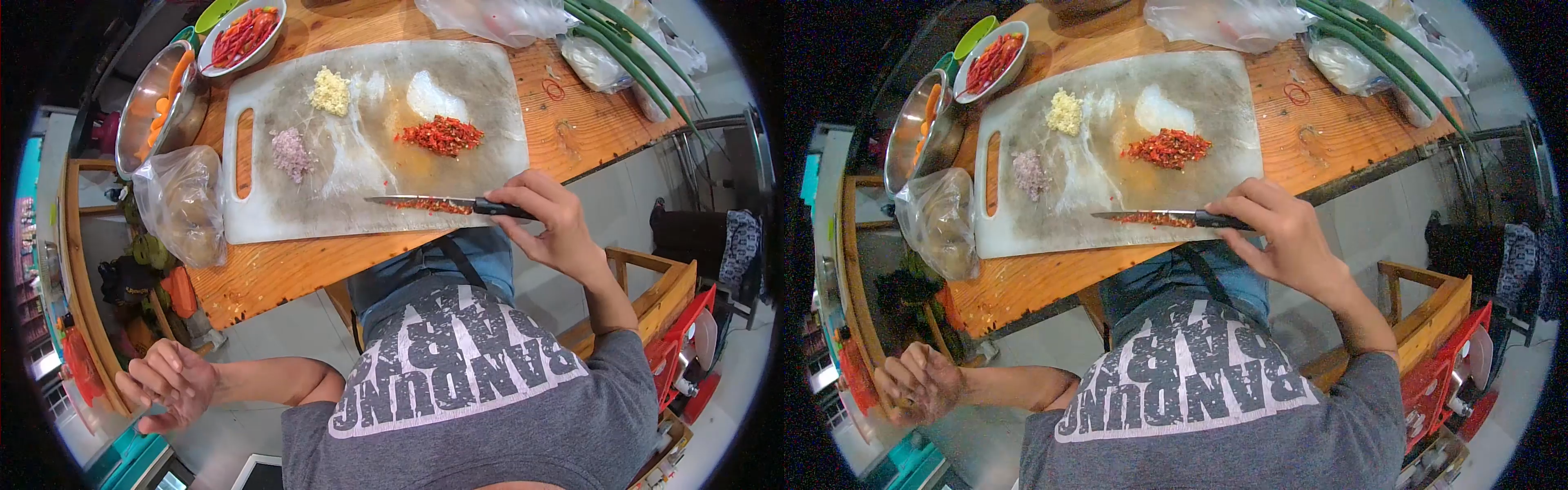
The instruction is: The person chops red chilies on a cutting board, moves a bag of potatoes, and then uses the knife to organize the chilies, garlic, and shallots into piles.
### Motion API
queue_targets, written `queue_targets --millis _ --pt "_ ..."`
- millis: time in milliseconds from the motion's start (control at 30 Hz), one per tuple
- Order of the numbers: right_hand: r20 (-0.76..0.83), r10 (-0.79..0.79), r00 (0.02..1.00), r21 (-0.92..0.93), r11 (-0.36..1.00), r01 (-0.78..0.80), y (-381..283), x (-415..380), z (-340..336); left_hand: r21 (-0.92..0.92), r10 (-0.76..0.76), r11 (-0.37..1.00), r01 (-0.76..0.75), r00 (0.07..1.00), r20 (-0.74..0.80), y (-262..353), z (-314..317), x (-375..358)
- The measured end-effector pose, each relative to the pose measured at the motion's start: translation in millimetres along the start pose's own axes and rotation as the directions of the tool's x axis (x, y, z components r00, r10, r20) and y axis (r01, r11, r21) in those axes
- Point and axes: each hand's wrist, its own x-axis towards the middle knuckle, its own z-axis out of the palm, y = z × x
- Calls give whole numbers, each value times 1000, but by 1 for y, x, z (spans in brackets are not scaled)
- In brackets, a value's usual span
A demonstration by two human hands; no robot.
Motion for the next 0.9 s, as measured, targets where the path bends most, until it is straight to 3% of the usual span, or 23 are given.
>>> queue_targets --millis 167,267,400,500,600,767,900 --pt "-191 56 980 -89 993 -74 21 9 -5 49 -14 999 13 1000 21 -19 3 3" --pt "-264 -1 965 -144 989 -39 20 21 -14 174 -63 983 55 997 40 -35 10 6" --pt "-197 -31 980 -109 994 10 -5 20 -1 420 -117 902 98 993 22 -59 25 6" --pt "-31 -14 999 18 1000 14 -24 3 12 559 -182 818 137 983 26 -67 28 5" --pt "-35 26 999 -45 999 -27 -25 -10 20 593 -188 793 142 982 17 -73 24 5" --pt "-250 98 963 -163 976 -141 -3 -14 11 593 -158 795 125 987 3 -80 22 4" --pt "-242 43 969 -124 989 -75 -5 -11 9 609 -164 782 133 986 -5 -82 25 4"
